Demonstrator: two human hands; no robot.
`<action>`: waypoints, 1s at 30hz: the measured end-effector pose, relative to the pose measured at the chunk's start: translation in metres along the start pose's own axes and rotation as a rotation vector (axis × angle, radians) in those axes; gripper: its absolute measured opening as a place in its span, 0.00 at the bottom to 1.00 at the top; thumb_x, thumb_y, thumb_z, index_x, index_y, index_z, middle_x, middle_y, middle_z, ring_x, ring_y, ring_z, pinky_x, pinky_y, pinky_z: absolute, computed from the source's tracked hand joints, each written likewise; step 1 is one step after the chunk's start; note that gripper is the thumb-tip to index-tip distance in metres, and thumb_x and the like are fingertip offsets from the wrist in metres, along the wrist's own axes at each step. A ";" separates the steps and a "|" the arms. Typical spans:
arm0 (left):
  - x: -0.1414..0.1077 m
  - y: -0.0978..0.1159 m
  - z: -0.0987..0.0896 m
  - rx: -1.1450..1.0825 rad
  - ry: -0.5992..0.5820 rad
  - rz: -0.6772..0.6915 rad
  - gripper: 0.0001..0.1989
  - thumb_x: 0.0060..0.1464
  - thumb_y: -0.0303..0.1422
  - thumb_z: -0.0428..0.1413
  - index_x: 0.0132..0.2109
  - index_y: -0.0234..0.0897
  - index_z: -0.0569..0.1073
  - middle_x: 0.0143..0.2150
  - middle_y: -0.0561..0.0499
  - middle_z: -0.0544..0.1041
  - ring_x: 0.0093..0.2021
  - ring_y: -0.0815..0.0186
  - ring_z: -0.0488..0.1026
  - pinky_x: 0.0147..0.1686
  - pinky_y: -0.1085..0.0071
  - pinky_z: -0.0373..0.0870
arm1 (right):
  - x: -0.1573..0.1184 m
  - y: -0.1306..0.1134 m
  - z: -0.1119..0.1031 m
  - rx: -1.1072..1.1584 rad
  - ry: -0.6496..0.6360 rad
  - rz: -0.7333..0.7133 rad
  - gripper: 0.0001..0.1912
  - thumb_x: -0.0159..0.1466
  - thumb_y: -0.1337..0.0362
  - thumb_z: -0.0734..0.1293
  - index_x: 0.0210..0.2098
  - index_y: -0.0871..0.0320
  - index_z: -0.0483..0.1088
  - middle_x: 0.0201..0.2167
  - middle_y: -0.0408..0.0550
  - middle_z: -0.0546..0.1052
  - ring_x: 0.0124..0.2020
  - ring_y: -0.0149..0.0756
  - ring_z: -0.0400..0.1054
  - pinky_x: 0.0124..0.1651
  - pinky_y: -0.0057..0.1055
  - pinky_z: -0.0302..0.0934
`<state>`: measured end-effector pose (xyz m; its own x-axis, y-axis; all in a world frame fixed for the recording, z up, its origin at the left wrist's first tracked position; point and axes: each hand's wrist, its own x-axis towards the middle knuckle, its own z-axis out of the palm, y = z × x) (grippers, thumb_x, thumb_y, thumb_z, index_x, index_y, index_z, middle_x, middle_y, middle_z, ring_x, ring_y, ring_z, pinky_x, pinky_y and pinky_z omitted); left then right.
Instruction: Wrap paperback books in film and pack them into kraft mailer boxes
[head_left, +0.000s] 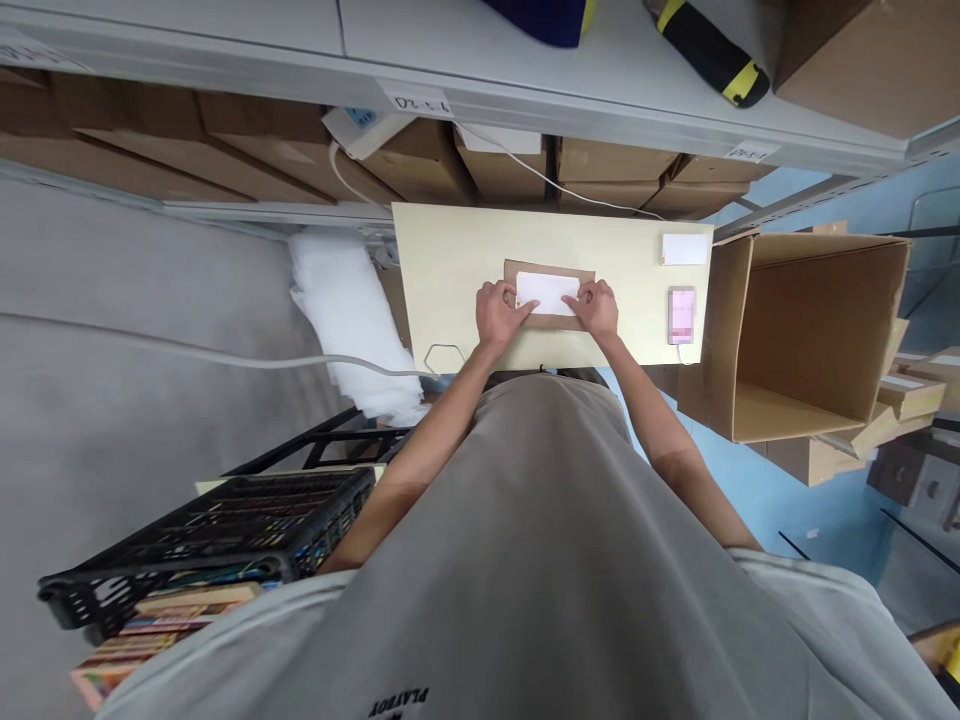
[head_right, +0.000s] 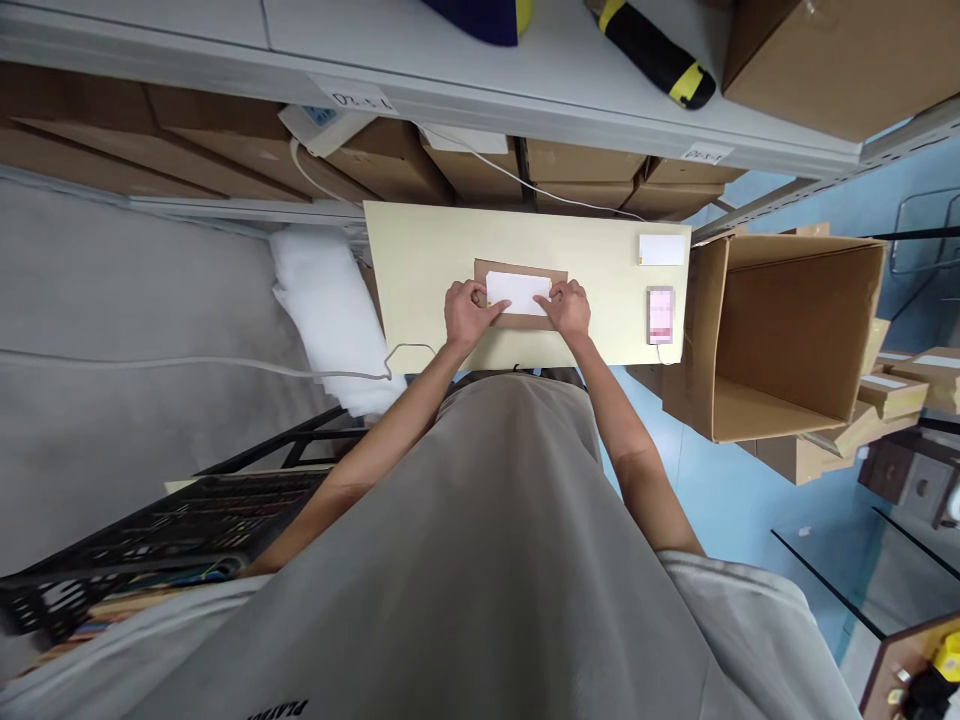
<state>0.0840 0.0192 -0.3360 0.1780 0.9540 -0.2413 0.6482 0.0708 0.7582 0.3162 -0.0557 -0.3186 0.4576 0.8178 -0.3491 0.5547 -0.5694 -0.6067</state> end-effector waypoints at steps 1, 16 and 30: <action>-0.001 0.000 0.000 0.008 -0.001 0.001 0.22 0.49 0.39 0.81 0.41 0.45 0.76 0.40 0.48 0.71 0.48 0.50 0.71 0.58 0.50 0.73 | 0.001 0.001 0.001 0.001 -0.003 0.005 0.19 0.69 0.46 0.79 0.35 0.49 0.72 0.44 0.51 0.74 0.52 0.51 0.72 0.59 0.48 0.73; 0.010 0.003 0.002 0.005 0.021 -0.143 0.18 0.64 0.51 0.68 0.40 0.44 0.73 0.45 0.41 0.77 0.51 0.45 0.76 0.55 0.50 0.72 | -0.022 -0.025 0.012 -0.201 -0.048 -0.296 0.27 0.83 0.51 0.57 0.69 0.59 0.74 0.73 0.69 0.72 0.76 0.67 0.62 0.78 0.67 0.58; -0.024 0.022 0.019 0.154 -0.417 0.426 0.45 0.77 0.61 0.38 0.87 0.38 0.54 0.89 0.41 0.50 0.90 0.49 0.43 0.88 0.46 0.33 | -0.030 -0.027 0.020 -0.317 -0.137 -0.366 0.37 0.83 0.57 0.49 0.87 0.65 0.47 0.88 0.57 0.49 0.90 0.48 0.39 0.90 0.57 0.35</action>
<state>0.1082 -0.0078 -0.3247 0.6994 0.6926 -0.1765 0.5503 -0.3642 0.7514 0.2734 -0.0630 -0.3060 0.1101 0.9600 -0.2575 0.8550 -0.2236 -0.4679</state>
